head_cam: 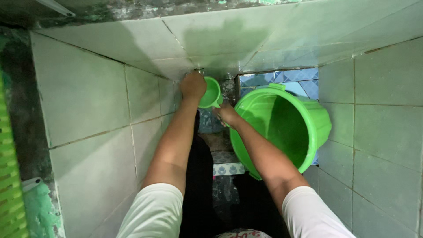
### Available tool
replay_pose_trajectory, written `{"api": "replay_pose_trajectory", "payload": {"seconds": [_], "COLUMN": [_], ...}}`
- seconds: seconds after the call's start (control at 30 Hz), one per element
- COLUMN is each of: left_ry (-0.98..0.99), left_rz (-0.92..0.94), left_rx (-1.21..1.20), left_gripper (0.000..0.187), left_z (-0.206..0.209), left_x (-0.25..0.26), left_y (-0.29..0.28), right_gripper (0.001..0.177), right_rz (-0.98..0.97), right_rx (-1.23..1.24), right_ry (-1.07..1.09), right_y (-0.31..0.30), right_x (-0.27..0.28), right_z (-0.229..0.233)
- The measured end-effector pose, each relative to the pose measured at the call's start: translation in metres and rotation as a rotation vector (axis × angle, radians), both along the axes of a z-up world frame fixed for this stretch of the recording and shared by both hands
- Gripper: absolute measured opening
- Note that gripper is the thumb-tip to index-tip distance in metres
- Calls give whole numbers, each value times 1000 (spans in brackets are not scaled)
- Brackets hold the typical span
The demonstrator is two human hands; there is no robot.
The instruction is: The person washes a green bucket and a green scoop by hand using soap and water in a bathroom area.
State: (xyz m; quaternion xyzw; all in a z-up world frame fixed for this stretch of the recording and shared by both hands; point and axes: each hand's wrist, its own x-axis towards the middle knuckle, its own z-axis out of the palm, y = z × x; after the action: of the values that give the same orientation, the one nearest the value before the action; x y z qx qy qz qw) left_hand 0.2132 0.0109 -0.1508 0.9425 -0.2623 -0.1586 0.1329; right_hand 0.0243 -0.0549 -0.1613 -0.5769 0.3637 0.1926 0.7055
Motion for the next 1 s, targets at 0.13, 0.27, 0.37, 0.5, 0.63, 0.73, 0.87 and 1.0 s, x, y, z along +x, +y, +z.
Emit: {"api": "replay_pose_trajectory", "payload": {"seconds": [0.13, 0.27, 0.37, 0.5, 0.63, 0.73, 0.87, 1.0], "left_ry": [63, 47, 112, 53, -17, 22, 21, 141], "left_rz": [105, 29, 111, 164, 123, 41, 51, 133], "left_rx": [-46, -122, -141, -275, -454, -355, -380, -311], "left_gripper": [26, 35, 46, 42, 36, 28, 27, 29], "left_z": [-9, -11, 4, 22, 26, 21, 24, 25], "left_x": [4, 7, -9, -22, -22, -16, -16, -16], "left_y": [1, 19, 38, 40, 37, 32, 31, 30], "right_gripper": [34, 26, 32, 41, 41, 46, 49, 53], "right_rz": [-7, -112, -79, 29, 147, 0, 24, 51], "right_rx": [4, 8, -203, -424, -576, -378, -511, -631], "right_ry": [72, 16, -56, -61, -189, -65, -13, -98], "right_y": [6, 14, 17, 20, 21, 23, 23, 23], "right_x": [-16, -17, -10, -10, -13, -16, -16, -19], "right_z": [-2, -9, -27, -58, -65, -52, -45, -46]}}
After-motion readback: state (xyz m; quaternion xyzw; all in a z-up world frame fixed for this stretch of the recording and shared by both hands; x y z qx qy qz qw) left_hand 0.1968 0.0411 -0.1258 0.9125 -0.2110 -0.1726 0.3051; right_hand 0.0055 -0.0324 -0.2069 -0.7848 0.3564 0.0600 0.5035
